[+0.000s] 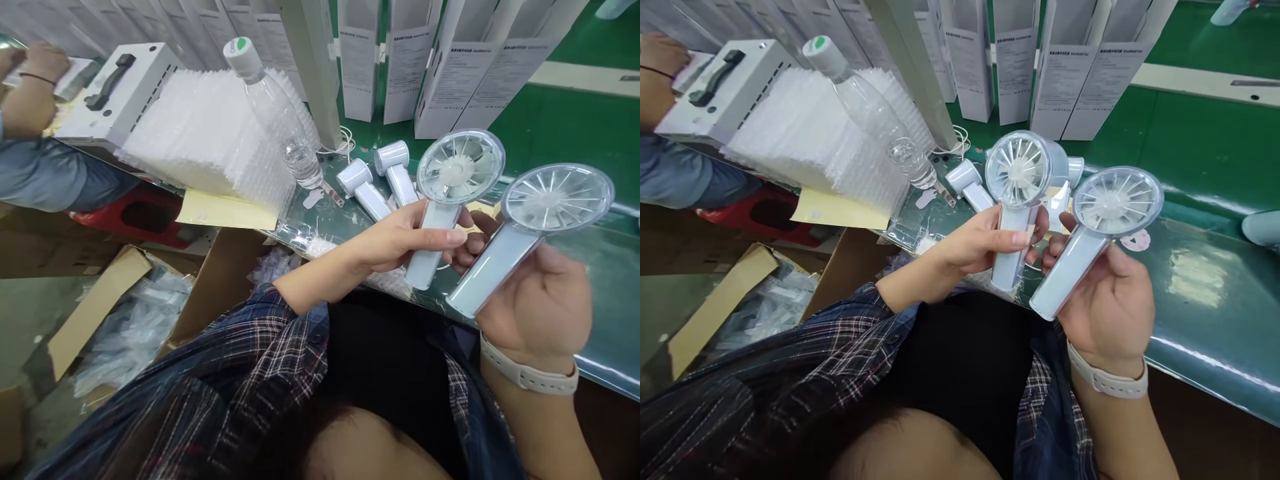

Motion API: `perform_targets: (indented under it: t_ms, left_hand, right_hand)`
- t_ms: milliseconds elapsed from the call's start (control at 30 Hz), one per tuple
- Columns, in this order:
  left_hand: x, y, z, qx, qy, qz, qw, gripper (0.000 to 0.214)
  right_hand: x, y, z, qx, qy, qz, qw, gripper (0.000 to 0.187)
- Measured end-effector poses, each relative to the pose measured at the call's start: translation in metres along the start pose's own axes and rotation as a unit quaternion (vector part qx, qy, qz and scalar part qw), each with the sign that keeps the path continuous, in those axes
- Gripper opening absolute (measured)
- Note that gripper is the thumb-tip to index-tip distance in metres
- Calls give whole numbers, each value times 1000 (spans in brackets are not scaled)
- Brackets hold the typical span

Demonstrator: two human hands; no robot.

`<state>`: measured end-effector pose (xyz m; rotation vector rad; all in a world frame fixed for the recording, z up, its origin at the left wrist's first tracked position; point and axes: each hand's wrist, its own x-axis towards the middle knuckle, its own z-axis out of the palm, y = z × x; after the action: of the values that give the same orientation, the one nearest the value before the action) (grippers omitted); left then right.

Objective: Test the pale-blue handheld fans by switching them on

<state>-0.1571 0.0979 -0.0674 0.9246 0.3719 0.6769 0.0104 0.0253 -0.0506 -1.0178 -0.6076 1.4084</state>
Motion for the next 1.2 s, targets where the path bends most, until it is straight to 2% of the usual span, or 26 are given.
perform_targets:
  t_ms: [100,200,367,467,633,733,967,1067,1200]
  left_hand:
    - [0,1,-3,-40,-1,3,999,54]
    - [-2,1,-7,-50,-12,8,999,55]
    - [-10,2,-11,22,39,19,999,56]
    - [-13,3,-11,47,30,36,998,60]
    - [-16,5,-11,55,7,61,997,63]
    - [-20,5,-8,44,13,67,997,67]
    - [-37,-2,2,49,45,49,997,76]
    - [-42,-3,5,57,49,44,996,74]
    - [-42,0,10,96,46,37,994,62]
  right_hand:
    - [0,-3,3,1,9,-22,1000,41]
    - [0,-4,4,-9,-10,-40,999,43]
    - [0,-3,-2,-1,-24,-80,996,40]
    - [-1,-3,-10,-4,-29,-95,995,38]
    - [-1,3,-16,-29,-11,-184,982,35]
    - [-2,11,-13,-27,-2,-225,974,29]
    - [-16,25,-13,-41,83,-208,974,30]
    - [-20,24,-12,-41,81,-191,977,27]
    - [-22,21,-14,-37,47,-167,984,27]
